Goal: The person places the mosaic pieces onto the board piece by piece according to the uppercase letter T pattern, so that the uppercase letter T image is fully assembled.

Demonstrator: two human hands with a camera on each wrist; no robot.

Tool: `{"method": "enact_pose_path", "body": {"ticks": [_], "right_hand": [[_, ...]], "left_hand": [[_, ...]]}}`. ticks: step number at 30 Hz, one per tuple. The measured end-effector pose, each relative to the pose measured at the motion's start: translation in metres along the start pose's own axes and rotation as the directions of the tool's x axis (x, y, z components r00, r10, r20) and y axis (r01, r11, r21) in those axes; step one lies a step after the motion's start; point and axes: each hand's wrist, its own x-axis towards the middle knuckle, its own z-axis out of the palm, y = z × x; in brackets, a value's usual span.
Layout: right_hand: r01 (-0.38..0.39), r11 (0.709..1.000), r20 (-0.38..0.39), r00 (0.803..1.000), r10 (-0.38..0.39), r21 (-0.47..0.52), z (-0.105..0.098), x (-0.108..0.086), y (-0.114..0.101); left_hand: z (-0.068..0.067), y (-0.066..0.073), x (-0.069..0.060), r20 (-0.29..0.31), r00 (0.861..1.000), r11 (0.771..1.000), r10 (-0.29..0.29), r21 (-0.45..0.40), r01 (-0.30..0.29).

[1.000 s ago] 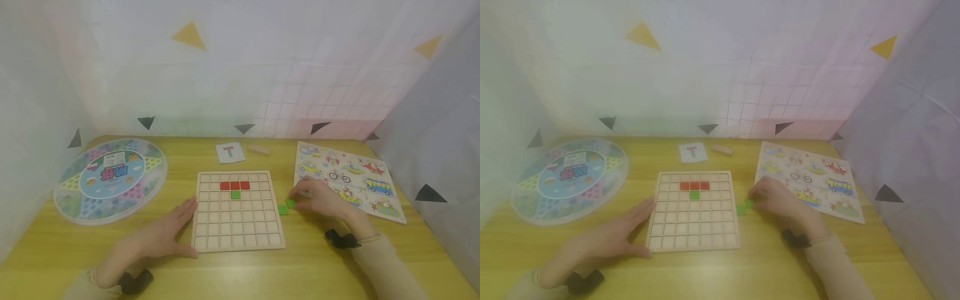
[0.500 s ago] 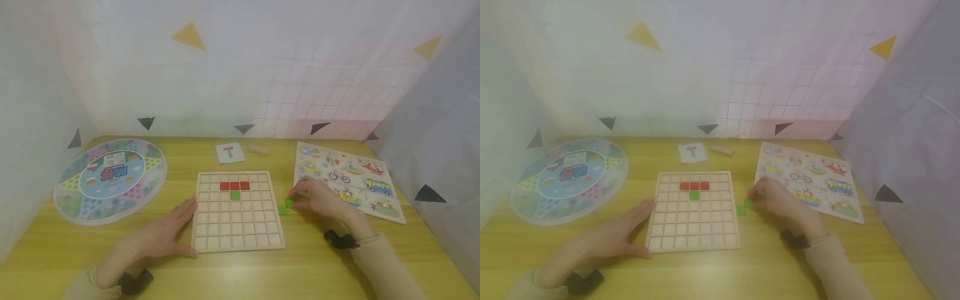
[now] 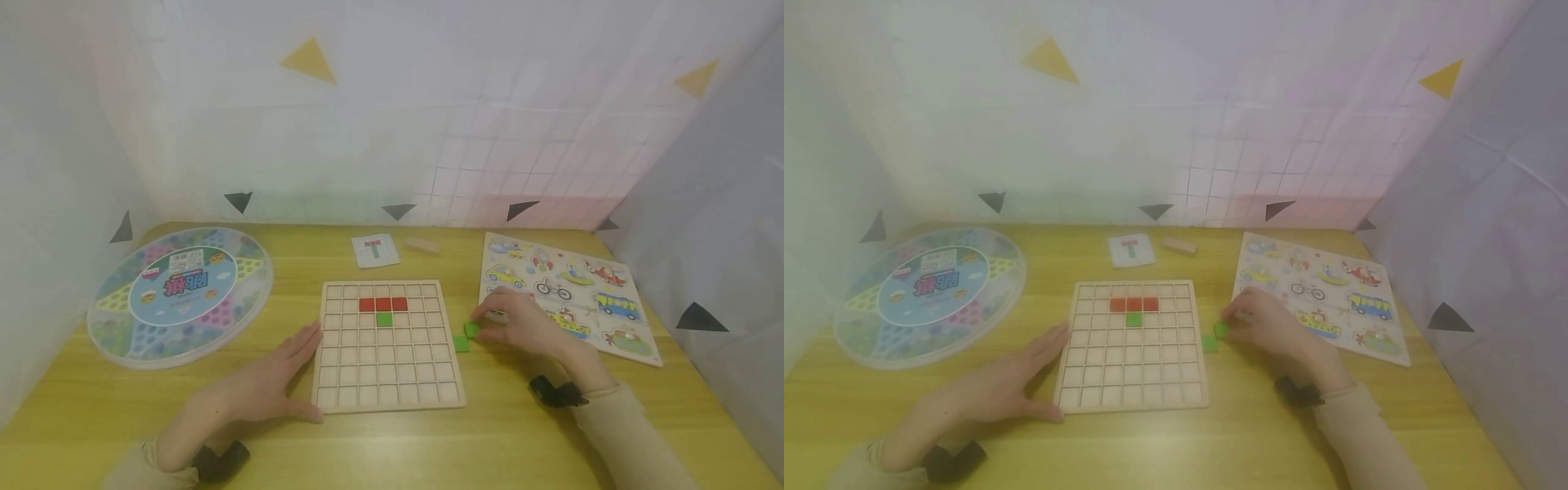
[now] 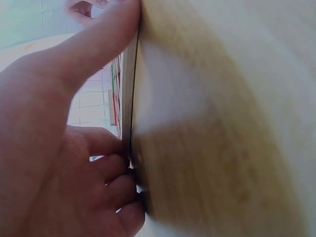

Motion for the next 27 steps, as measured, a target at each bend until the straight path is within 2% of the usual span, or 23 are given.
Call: {"method": "enact_pose_path", "body": {"ticks": [13,24,27], "right_hand": [[0.009,1.0,-0.022,1.0,-0.009,-0.012,-0.0024,-0.0004,-0.0017],[0.11,0.993,-0.087,0.99,-0.114,-0.053,-0.0031,0.0008,-0.0019],[0.112,0.993,-0.103,0.988,-0.116,-0.045,-0.0037,0.0013,-0.0057]], "left_hand": [[-0.0002,0.0011,0.0,-0.005,1.0,1.0,0.003,0.0,-0.003],[0.0006,0.0003,0.0006,-0.004,1.0,1.0,-0.01,0.01,0.01],[0.0007,0.0005,0.0004,0.0,1.0,1.0,-0.008,0.006,0.008]]}}
